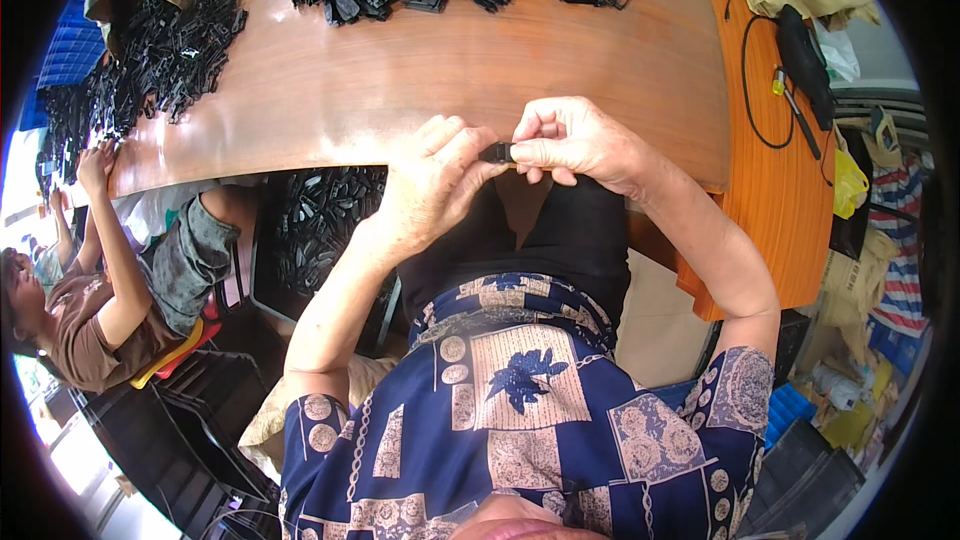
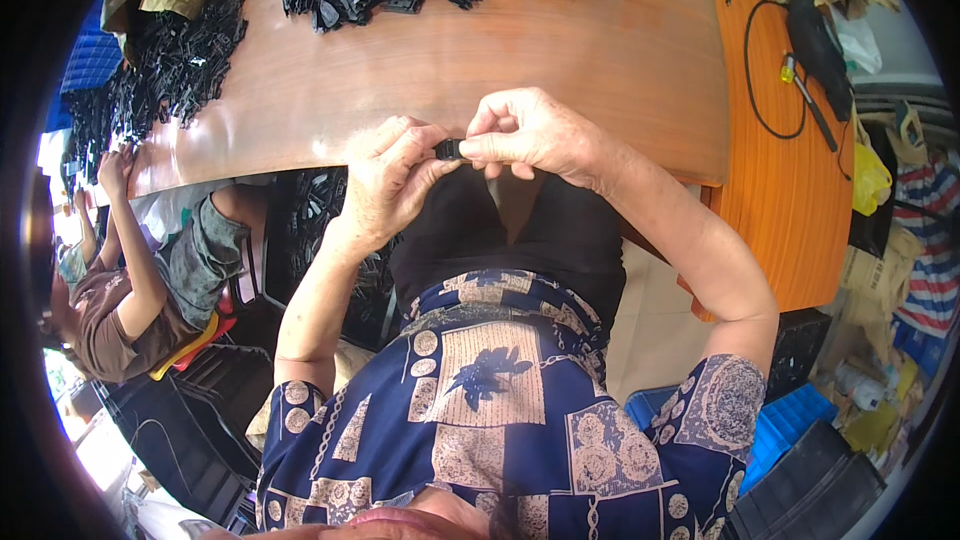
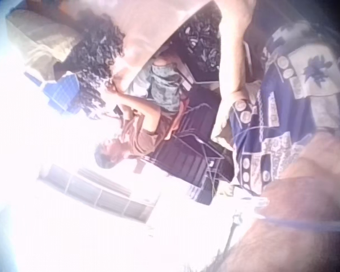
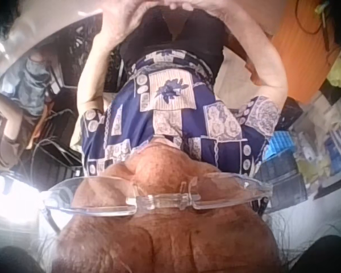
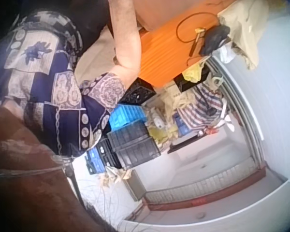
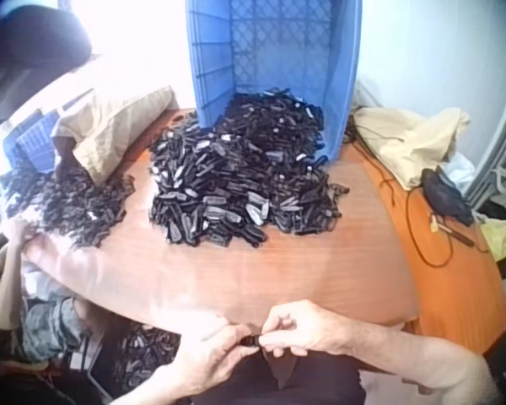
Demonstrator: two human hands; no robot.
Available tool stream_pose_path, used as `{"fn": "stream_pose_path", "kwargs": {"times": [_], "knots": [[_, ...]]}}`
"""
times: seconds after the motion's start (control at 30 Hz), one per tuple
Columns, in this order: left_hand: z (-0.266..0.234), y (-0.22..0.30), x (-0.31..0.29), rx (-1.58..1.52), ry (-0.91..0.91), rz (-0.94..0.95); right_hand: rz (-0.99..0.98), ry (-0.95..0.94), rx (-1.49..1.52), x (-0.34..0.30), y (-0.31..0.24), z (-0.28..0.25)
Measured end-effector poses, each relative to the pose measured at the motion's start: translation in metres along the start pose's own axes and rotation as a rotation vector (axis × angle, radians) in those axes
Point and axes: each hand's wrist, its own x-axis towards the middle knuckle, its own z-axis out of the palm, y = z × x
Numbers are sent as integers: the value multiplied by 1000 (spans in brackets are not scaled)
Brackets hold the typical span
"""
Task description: The person assembles or checks small plastic buckle components by hand at a factory table.
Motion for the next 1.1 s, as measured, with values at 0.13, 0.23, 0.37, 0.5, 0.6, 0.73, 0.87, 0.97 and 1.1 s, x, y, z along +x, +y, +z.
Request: {"fn": "stream_pose_path", "kwargs": {"times": [0.13,0.23,0.37,0.5,0.6,0.73,0.87,0.97,1.1], "knots": [[4,4,-1,-247,-99,-198,99,-125,186,-1,13,-8],[11,9,1,-817,-82,-525,28,-119,425,-2,6,4],[28,3,7,-1072,156,-457,-57,-369,519,2,4,8],[29,4,18,-1490,105,-740,-190,-310,534,9,15,9],[34,-1,29,-1443,61,-676,-237,-173,523,20,23,7],[45,-13,47,-1473,104,-691,-190,-47,398,27,8,0],[41,-49,77,-1054,198,-675,-371,290,-565,38,-14,-49],[45,-98,101,-350,20,-563,-502,724,-1327,54,-35,-85],[49,-97,124,366,-109,-403,-403,757,-1603,83,-41,-107]]}}
